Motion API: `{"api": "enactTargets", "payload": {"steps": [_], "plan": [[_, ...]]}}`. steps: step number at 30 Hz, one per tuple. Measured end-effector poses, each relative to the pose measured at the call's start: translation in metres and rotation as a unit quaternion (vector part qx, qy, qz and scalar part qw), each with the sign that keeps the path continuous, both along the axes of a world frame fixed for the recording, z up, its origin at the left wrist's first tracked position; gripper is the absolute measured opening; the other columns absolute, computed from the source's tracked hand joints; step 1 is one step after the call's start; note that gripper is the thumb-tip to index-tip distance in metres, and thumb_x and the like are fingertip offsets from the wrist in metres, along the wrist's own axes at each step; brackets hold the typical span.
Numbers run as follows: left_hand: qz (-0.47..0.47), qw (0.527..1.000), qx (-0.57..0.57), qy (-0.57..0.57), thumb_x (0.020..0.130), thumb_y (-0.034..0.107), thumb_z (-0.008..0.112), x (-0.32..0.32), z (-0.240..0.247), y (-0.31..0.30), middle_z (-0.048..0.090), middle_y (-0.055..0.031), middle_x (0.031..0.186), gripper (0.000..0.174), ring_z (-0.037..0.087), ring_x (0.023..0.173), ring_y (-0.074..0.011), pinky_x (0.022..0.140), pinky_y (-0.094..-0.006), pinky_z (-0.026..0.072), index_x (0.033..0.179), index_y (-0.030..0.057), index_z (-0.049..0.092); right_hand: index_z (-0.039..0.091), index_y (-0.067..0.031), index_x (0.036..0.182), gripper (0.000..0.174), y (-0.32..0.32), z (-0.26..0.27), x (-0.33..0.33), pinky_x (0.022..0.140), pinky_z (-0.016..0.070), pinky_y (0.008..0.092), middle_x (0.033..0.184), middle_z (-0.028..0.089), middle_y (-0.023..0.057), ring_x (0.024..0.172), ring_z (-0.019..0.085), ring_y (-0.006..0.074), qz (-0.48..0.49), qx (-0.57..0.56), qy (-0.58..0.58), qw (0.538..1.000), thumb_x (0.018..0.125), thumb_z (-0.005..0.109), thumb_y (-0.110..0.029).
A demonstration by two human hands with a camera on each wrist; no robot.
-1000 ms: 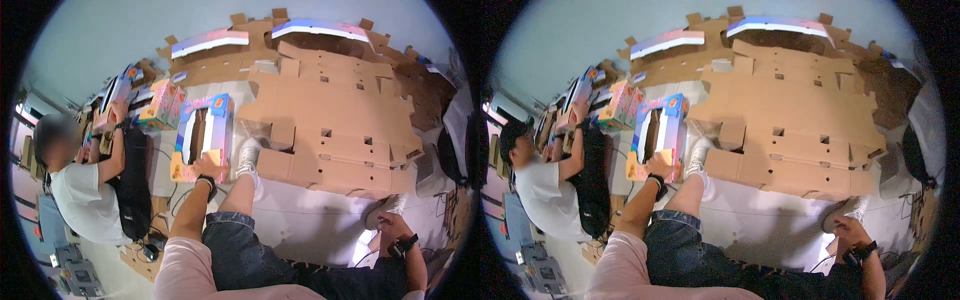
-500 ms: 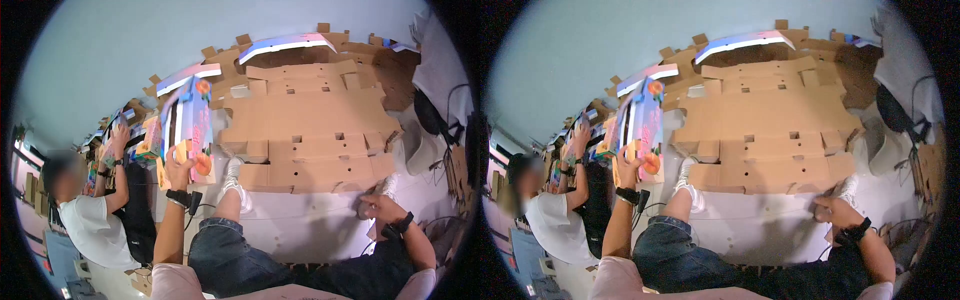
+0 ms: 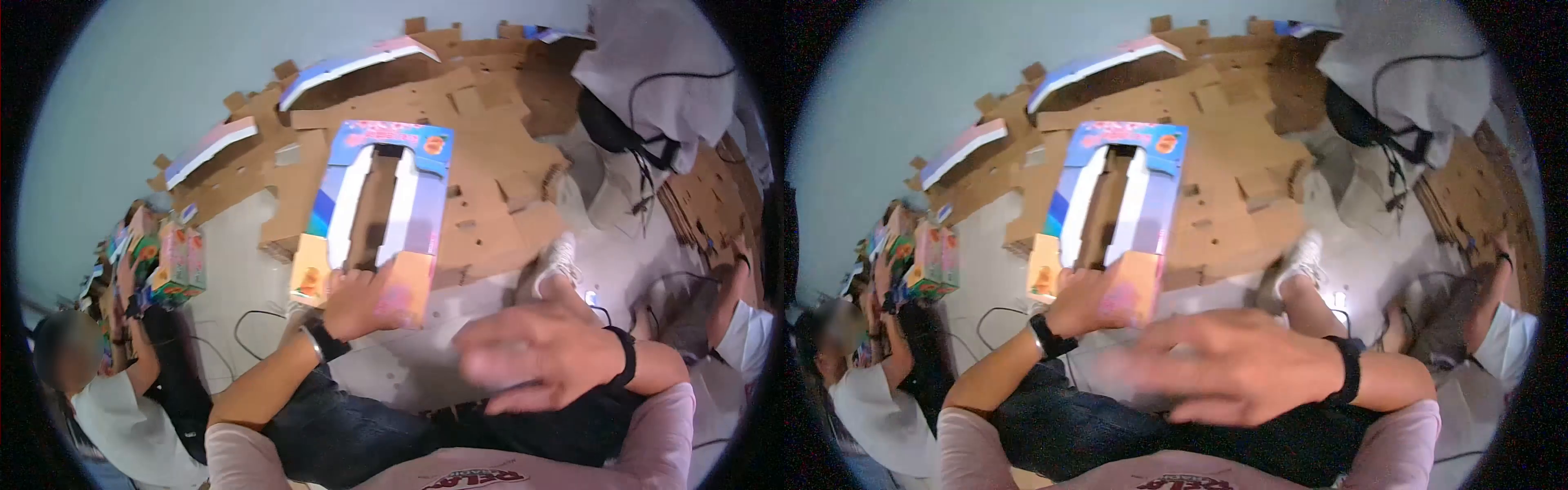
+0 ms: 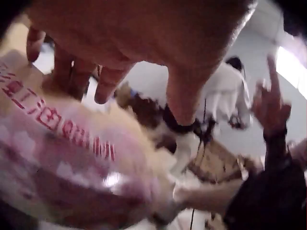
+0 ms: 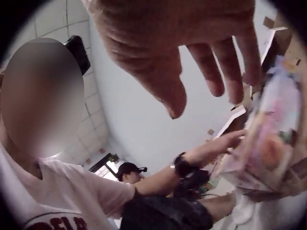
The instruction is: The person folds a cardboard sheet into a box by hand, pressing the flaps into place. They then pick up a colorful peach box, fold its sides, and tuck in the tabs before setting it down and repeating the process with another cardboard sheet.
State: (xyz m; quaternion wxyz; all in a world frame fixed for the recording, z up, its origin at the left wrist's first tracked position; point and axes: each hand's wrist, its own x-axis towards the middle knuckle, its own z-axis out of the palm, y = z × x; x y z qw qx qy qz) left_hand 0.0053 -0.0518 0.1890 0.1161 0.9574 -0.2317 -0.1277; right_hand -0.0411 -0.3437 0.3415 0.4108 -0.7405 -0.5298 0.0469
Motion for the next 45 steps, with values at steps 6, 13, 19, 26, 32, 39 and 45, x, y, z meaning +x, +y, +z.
{"api": "enactTargets", "payload": {"steps": [6, 13, 19, 26, 32, 39, 45], "plan": [[-0.003, 0.998, -0.059, 0.010, 0.063, 0.046, 0.080, 0.001, -0.006, 0.000, 0.058, -0.0171, 0.108, 0.103, 0.052, 0.106, -0.0357, 0.097, -0.0491, 0.0304, 0.148, 0.0136, 0.032, 0.058, -0.0157, 0.128, 0.054, 0.020, -0.006, -0.028, 0.060, 0.0504, 0.0322, 0.103, 0.058, 0.0112, 0.076, 0.059, 0.0238, 0.057, 0.150, -0.097, 0.982, 0.078, 0.069, -0.033], [-0.002, 0.997, -0.070, 0.012, 0.065, 0.044, 0.079, -0.003, -0.001, -0.002, 0.057, -0.0179, 0.108, 0.101, 0.050, 0.108, -0.0355, 0.099, -0.0501, 0.0290, 0.148, 0.0112, 0.031, 0.060, -0.0261, 0.112, 0.034, 0.026, 0.020, -0.027, 0.047, 0.0461, 0.0279, 0.104, 0.058, 0.0099, 0.064, 0.052, 0.0193, 0.022, 0.270, -0.171, 0.947, 0.082, 0.068, -0.040], [-0.014, 0.996, -0.077, 0.030, 0.063, 0.043, 0.081, -0.002, 0.001, -0.003, 0.057, -0.0169, 0.108, 0.102, 0.050, 0.107, -0.0346, 0.099, -0.0507, 0.0265, 0.146, 0.0095, 0.032, 0.061, -0.0205, 0.112, 0.039, 0.041, 0.001, -0.019, 0.049, 0.0475, 0.0260, 0.104, 0.059, 0.0103, 0.066, 0.054, 0.0204, -0.030, 0.344, -0.263, 0.901, 0.082, 0.068, -0.044], [-0.040, 0.998, -0.056, -0.007, 0.054, 0.043, 0.085, -0.003, -0.002, 0.002, 0.057, -0.0119, 0.109, 0.113, 0.049, 0.108, -0.0311, 0.099, -0.0501, 0.0263, 0.146, 0.0075, 0.030, 0.061, -0.0118, 0.111, 0.046, 0.035, -0.008, -0.023, 0.051, 0.0488, 0.0273, 0.103, 0.060, 0.0107, 0.067, 0.056, 0.0220, -0.003, 0.274, -0.243, 0.931, 0.081, 0.068, -0.046], [-0.035, 0.999, -0.032, -0.023, 0.051, 0.042, 0.086, -0.004, -0.005, 0.002, 0.057, -0.0112, 0.107, 0.117, 0.050, 0.107, -0.0309, 0.097, -0.0515, 0.0293, 0.147, 0.0084, 0.028, 0.062, 0.0010, 0.108, 0.056, 0.046, 0.011, -0.016, 0.057, 0.0530, 0.0313, 0.089, 0.058, 0.0124, 0.063, 0.055, 0.0232, -0.018, 0.339, -0.215, 0.916, 0.082, 0.068, -0.048], [-0.035, 0.997, -0.040, -0.057, 0.055, 0.046, 0.084, -0.007, -0.005, 0.000, 0.055, -0.0095, 0.103, 0.112, 0.049, 0.104, -0.0300, 0.095, -0.0518, 0.0300, 0.145, 0.0073, 0.030, 0.066, -0.0002, 0.073, 0.018, 0.010, 0.046, -0.014, 0.068, 0.0581, 0.0305, 0.067, 0.057, 0.0063, 0.051, 0.055, 0.0136, 0.081, 0.138, -0.095, 0.983, 0.085, 0.055, -0.007], [-0.018, 0.999, -0.038, -0.022, 0.059, 0.044, 0.083, -0.006, -0.005, 0.000, 0.057, -0.0141, 0.110, 0.109, 0.048, 0.111, -0.0322, 0.097, -0.0467, 0.0255, 0.147, 0.0081, 0.028, 0.052, -0.0015, 0.065, 0.042, 0.018, 0.044, -0.026, 0.062, 0.0557, 0.0327, 0.059, 0.046, 0.0044, 0.047, 0.044, 0.0146, 0.031, 0.223, -0.125, 0.966, 0.091, 0.061, -0.033]]}}
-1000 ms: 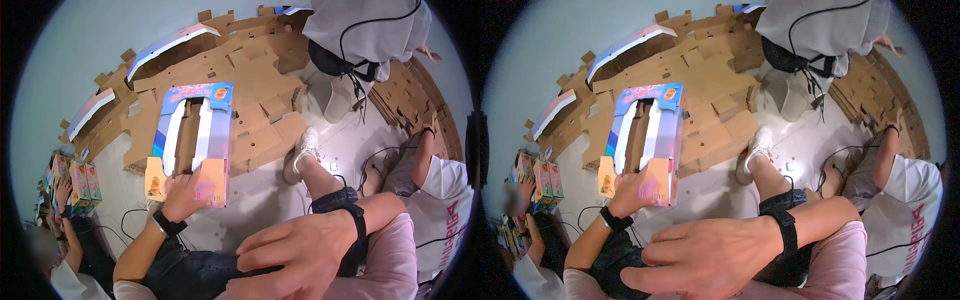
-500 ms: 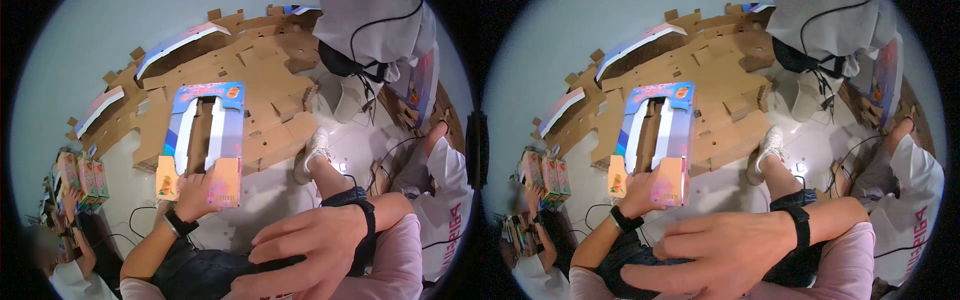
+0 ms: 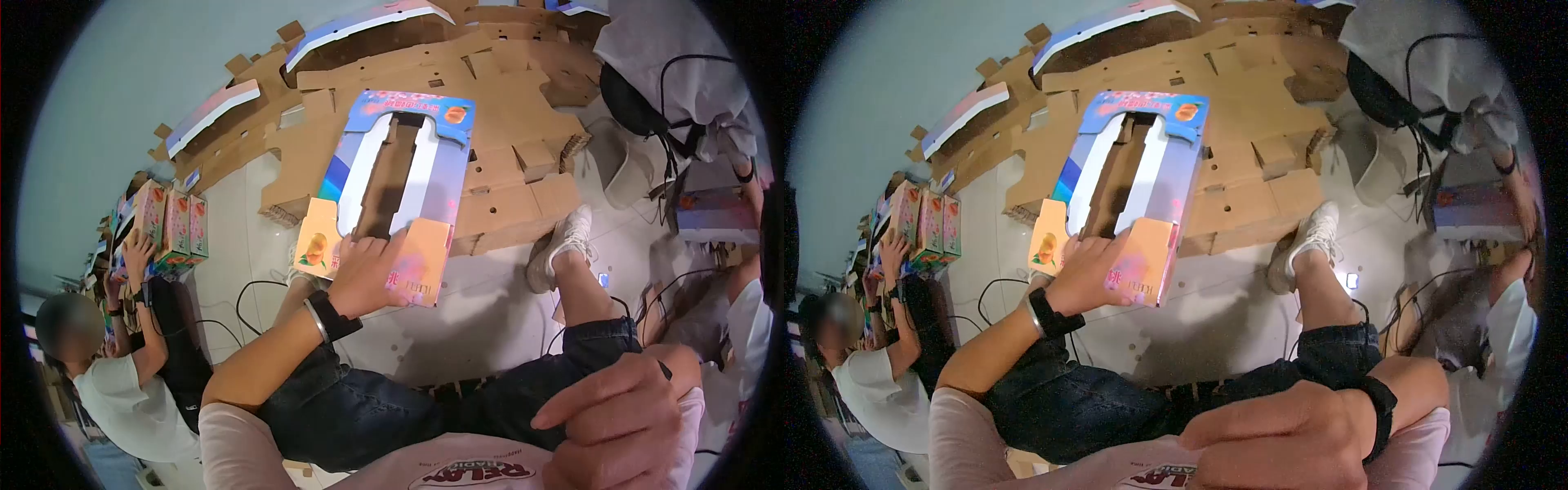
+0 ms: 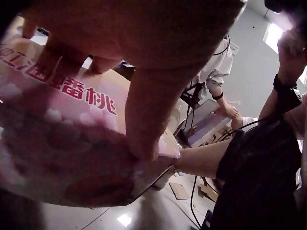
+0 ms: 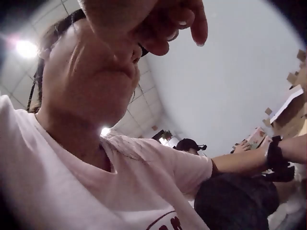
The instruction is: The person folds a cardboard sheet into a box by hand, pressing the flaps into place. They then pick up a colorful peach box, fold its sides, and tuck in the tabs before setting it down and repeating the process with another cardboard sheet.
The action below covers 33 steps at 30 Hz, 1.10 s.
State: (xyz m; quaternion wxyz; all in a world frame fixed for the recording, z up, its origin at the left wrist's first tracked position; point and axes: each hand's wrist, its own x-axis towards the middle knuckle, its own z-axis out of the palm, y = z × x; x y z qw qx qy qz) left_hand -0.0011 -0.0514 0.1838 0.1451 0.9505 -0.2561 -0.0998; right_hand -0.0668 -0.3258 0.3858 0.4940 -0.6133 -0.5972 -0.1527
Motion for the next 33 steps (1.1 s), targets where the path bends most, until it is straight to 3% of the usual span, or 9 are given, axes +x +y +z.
{"api": "enactTargets", "payload": {"steps": [16, 21, 22, 24, 26, 27, 29, 30, 33], "plan": [[0.007, 0.999, 0.033, -0.001, 0.061, 0.046, 0.082, 0.003, 0.002, -0.004, 0.059, -0.0125, 0.106, 0.110, 0.051, 0.105, -0.0319, 0.097, -0.0485, 0.0276, 0.148, 0.0084, 0.026, 0.051, -0.0052, 0.064, 0.043, -0.005, -0.002, 0.007, 0.061, 0.0545, 0.0341, 0.060, 0.048, 0.0038, 0.049, 0.044, 0.0155, 0.051, -0.052, 0.039, 0.997, 0.089, 0.063, -0.038], [0.021, 0.999, 0.013, 0.042, 0.061, 0.047, 0.081, 0.007, 0.011, -0.006, 0.059, -0.0096, 0.100, 0.103, 0.052, 0.099, -0.0308, 0.093, -0.0489, 0.0317, 0.145, 0.0135, 0.033, 0.060, -0.0097, 0.074, 0.027, -0.001, -0.037, 0.039, 0.064, 0.0444, 0.0302, 0.072, 0.053, 0.0001, 0.066, 0.055, 0.0169, -0.152, -0.234, 0.111, 0.954, 0.076, 0.077, -0.031], [0.030, 0.998, -0.013, 0.045, 0.061, 0.043, 0.082, 0.008, 0.013, -0.008, 0.059, -0.0088, 0.099, 0.100, 0.053, 0.097, -0.0304, 0.090, -0.0459, 0.0329, 0.145, 0.0156, 0.035, 0.061, -0.0074, 0.078, 0.031, 0.002, -0.056, 0.053, 0.067, 0.0446, 0.0306, 0.076, 0.056, 0.0001, 0.067, 0.055, 0.0175, -0.163, -0.248, 0.322, 0.899, 0.077, 0.077, -0.034], [0.035, 0.997, -0.042, 0.058, 0.062, 0.040, 0.082, 0.010, 0.015, -0.010, 0.059, -0.0085, 0.098, 0.097, 0.053, 0.096, -0.0299, 0.088, -0.0445, 0.0331, 0.144, 0.0169, 0.038, 0.063, -0.0058, 0.093, 0.037, -0.010, -0.119, 0.084, 0.069, 0.0451, 0.0319, 0.085, 0.059, 0.0031, 0.073, 0.055, 0.0160, -0.164, -0.276, 0.501, 0.804, 0.078, 0.077, -0.036], [0.051, 0.989, -0.101, 0.093, 0.063, 0.036, 0.082, 0.010, 0.015, -0.009, 0.062, -0.0087, 0.103, 0.089, 0.055, 0.101, -0.0283, 0.091, -0.0418, 0.0326, 0.141, 0.0174, 0.043, 0.060, -0.0007, 0.118, 0.065, -0.026, -0.163, 0.097, 0.073, 0.0472, 0.0321, 0.104, 0.063, 0.0137, 0.090, 0.060, 0.0201, -0.179, -0.321, 0.568, 0.736, 0.074, 0.078, -0.045], [0.049, 0.989, -0.098, 0.098, 0.063, 0.036, 0.082, 0.013, 0.017, -0.009, 0.062, -0.0087, 0.103, 0.089, 0.055, 0.101, -0.0283, 0.091, -0.0418, 0.0326, 0.141, 0.0174, 0.043, 0.060, -0.0007, 0.118, 0.065, -0.030, -0.176, 0.098, 0.073, 0.0472, 0.0321, 0.104, 0.063, 0.0137, 0.090, 0.060, 0.0201, -0.179, -0.319, 0.573, 0.733, 0.074, 0.078, -0.045], [0.062, 0.973, -0.171, 0.142, 0.064, 0.035, 0.081, 0.016, 0.020, -0.009, 0.063, -0.0100, 0.112, 0.081, 0.056, 0.105, -0.0278, 0.094, -0.0421, 0.0326, 0.136, 0.0161, 0.049, 0.035, -0.0026, 0.144, 0.104, -0.034, -0.192, 0.094, 0.089, 0.0443, 0.0403, 0.131, 0.050, 0.0216, 0.113, 0.051, 0.0278, -0.141, -0.374, 0.693, 0.600, 0.066, 0.079, -0.057], [0.059, 0.973, -0.168, 0.147, 0.064, 0.035, 0.081, 0.017, 0.024, -0.009, 0.063, -0.0100, 0.112, 0.081, 0.056, 0.105, -0.0278, 0.094, -0.0421, 0.0326, 0.136, 0.0161, 0.049, 0.016, -0.0063, 0.151, 0.120, -0.024, -0.171, 0.096, 0.100, 0.0365, 0.0499, 0.145, 0.036, 0.0206, 0.131, 0.038, 0.0313, -0.055, -0.383, 0.760, 0.522, 0.064, 0.078, -0.062], [0.038, 0.970, -0.195, 0.143, 0.069, 0.024, 0.082, 0.016, 0.024, -0.013, 0.065, -0.0117, 0.110, 0.076, 0.061, 0.104, -0.0257, 0.090, -0.0379, 0.0459, 0.135, 0.0088, 0.048, 0.014, -0.0081, 0.151, 0.118, -0.007, -0.182, 0.091, 0.103, 0.0326, 0.0559, 0.146, 0.037, 0.0162, 0.135, 0.033, 0.0300, 0.052, -0.343, 0.783, 0.516, 0.067, 0.078, -0.058]]}}
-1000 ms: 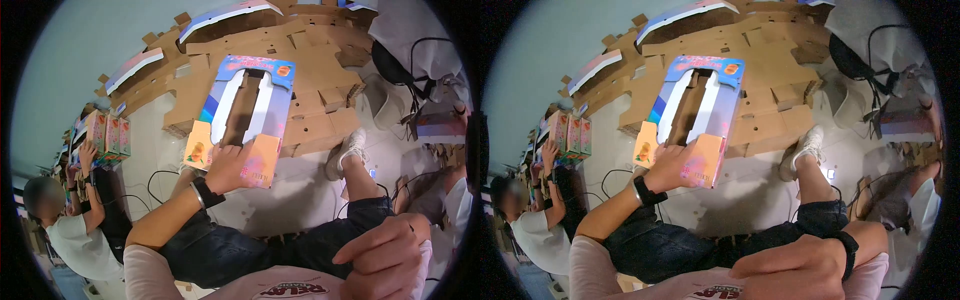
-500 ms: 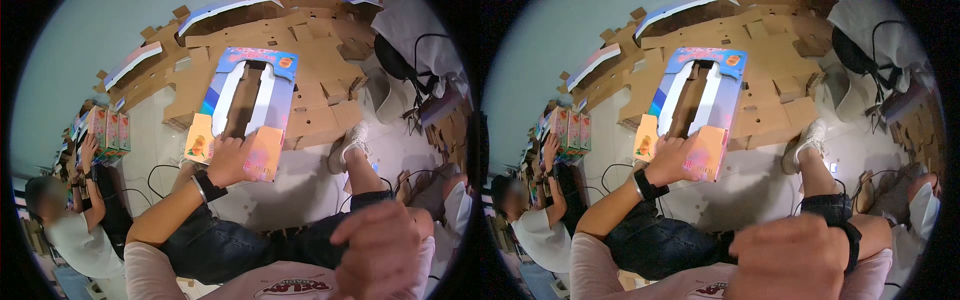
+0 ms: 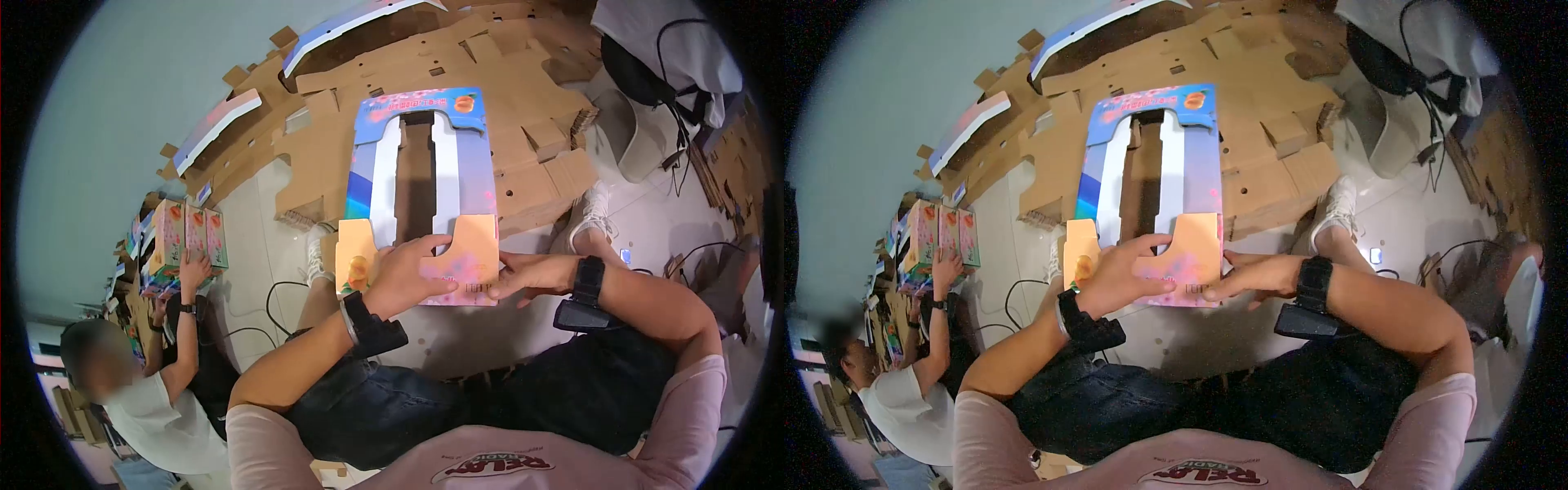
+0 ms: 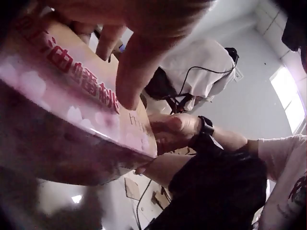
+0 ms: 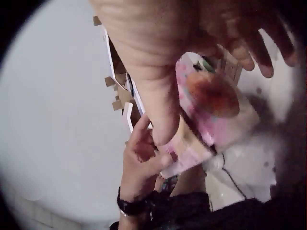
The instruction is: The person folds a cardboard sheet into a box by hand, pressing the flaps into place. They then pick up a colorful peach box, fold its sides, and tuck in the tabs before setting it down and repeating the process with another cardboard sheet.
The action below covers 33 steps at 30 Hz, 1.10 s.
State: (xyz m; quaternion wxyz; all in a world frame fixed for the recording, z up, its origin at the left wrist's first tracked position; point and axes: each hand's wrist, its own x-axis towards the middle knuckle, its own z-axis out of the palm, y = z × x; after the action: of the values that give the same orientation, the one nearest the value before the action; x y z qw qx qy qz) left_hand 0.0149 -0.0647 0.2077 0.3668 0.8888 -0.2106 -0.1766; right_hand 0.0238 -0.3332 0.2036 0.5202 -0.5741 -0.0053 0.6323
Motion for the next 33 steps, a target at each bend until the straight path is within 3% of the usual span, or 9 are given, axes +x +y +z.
{"api": "enactTargets", "payload": {"steps": [5, 9, 11, 13, 16, 19, 24, 27, 33], "plan": [[0.111, 0.954, -0.175, 0.214, 0.068, 0.027, 0.081, -0.001, 0.005, -0.011, 0.063, -0.0053, 0.087, 0.065, 0.060, 0.083, -0.0202, 0.087, -0.0314, 0.0422, 0.124, 0.0042, 0.056, 0.023, -0.0112, 0.147, 0.102, 0.005, -0.010, -0.008, 0.089, 0.0420, 0.0458, 0.137, 0.047, 0.0090, 0.125, 0.042, 0.0244, -0.112, 0.012, 0.014, 0.994, 0.069, 0.080, -0.047], [0.127, 0.929, -0.211, 0.277, 0.069, 0.021, 0.080, 0.000, 0.008, -0.015, 0.058, -0.0071, 0.096, 0.067, 0.056, 0.091, -0.0204, 0.087, -0.0296, 0.0426, 0.127, 0.0029, 0.053, 0.033, -0.0128, 0.138, 0.085, 0.002, -0.017, -0.007, 0.070, 0.0446, 0.0311, 0.115, 0.059, 0.0044, 0.096, 0.057, 0.0164, -0.198, 0.032, -0.025, 0.979, 0.069, 0.079, -0.032], [0.091, 0.990, -0.107, -0.002, 0.070, 0.010, 0.078, -0.001, 0.001, -0.018, 0.051, -0.0110, 0.116, 0.074, 0.048, 0.117, -0.0205, 0.087, -0.0312, 0.0478, 0.135, 0.0021, 0.044, 0.035, -0.0128, 0.135, 0.081, 0.001, -0.016, -0.006, 0.064, 0.0442, 0.0273, 0.108, 0.061, 0.0029, 0.087, 0.059, 0.0137, -0.220, 0.026, -0.055, 0.974, 0.068, 0.078, -0.027], [0.084, 0.990, -0.099, -0.052, 0.070, 0.012, 0.078, 0.002, 0.001, -0.027, 0.048, -0.0119, 0.120, 0.074, 0.043, 0.121, -0.0224, 0.092, -0.0338, 0.0452, 0.135, 0.0025, 0.044, 0.037, -0.0120, 0.134, 0.078, 0.006, -0.006, -0.007, 0.061, 0.0450, 0.0261, 0.103, 0.062, 0.0042, 0.083, 0.060, 0.0128, -0.278, 0.026, -0.081, 0.957, 0.068, 0.077, -0.020], [0.101, 0.981, -0.157, -0.048, 0.070, 0.022, 0.079, 0.007, 0.007, -0.038, 0.048, -0.0140, 0.121, 0.078, 0.040, 0.124, -0.0293, 0.101, -0.0412, 0.0372, 0.136, 0.0030, 0.043, 0.038, -0.0092, 0.130, 0.073, 0.016, 0.018, -0.014, 0.063, 0.0483, 0.0281, 0.101, 0.062, 0.0059, 0.083, 0.061, 0.0134, -0.323, 0.059, -0.110, 0.938, 0.068, 0.077, -0.016], [0.010, 0.966, 0.061, -0.252, 0.070, 0.031, 0.080, 0.030, 0.018, -0.044, 0.049, -0.0160, 0.123, 0.075, 0.041, 0.121, -0.0338, 0.092, -0.0406, 0.0429, 0.131, 0.0028, 0.047, 0.039, -0.0065, 0.128, 0.071, 0.017, 0.024, -0.017, 0.069, 0.0513, 0.0291, 0.103, 0.062, 0.0080, 0.086, 0.063, 0.0148, -0.341, 0.053, -0.123, 0.930, 0.068, 0.076, -0.011], [-0.052, 0.983, 0.135, -0.110, 0.071, 0.054, 0.071, 0.055, 0.057, -0.073, 0.064, -0.0217, 0.081, 0.057, 0.063, 0.079, -0.0382, 0.064, -0.0443, 0.0497, 0.084, -0.0015, 0.066, 0.035, -0.0034, 0.131, 0.074, 0.022, 0.014, -0.023, 0.072, 0.0514, 0.0285, 0.101, 0.063, 0.0081, 0.088, 0.064, 0.0158, -0.329, 0.081, -0.130, 0.932, 0.068, 0.075, -0.005], [-0.033, 0.973, 0.213, -0.083, 0.071, 0.052, 0.069, 0.065, 0.051, -0.096, 0.060, -0.0231, 0.064, 0.055, 0.061, 0.064, -0.0411, 0.061, -0.0479, 0.0483, 0.066, -0.0022, 0.064, 0.029, -0.0056, 0.137, 0.082, 0.016, 0.005, -0.024, 0.078, 0.0499, 0.0313, 0.105, 0.063, 0.0097, 0.095, 0.063, 0.0175, -0.323, 0.100, -0.122, 0.933, 0.068, 0.075, -0.003], [0.035, 0.994, 0.047, -0.088, 0.074, 0.042, 0.067, 0.060, 0.002, -0.087, 0.058, -0.0258, 0.068, 0.044, 0.063, 0.067, -0.0392, 0.061, -0.0464, 0.0479, 0.069, -0.0016, 0.065, 0.027, -0.0104, 0.141, 0.086, 0.016, 0.007, -0.025, 0.082, 0.0497, 0.0342, 0.108, 0.064, 0.0102, 0.098, 0.065, 0.0194, -0.315, 0.038, -0.053, 0.947, 0.069, 0.073, -0.004]]}}
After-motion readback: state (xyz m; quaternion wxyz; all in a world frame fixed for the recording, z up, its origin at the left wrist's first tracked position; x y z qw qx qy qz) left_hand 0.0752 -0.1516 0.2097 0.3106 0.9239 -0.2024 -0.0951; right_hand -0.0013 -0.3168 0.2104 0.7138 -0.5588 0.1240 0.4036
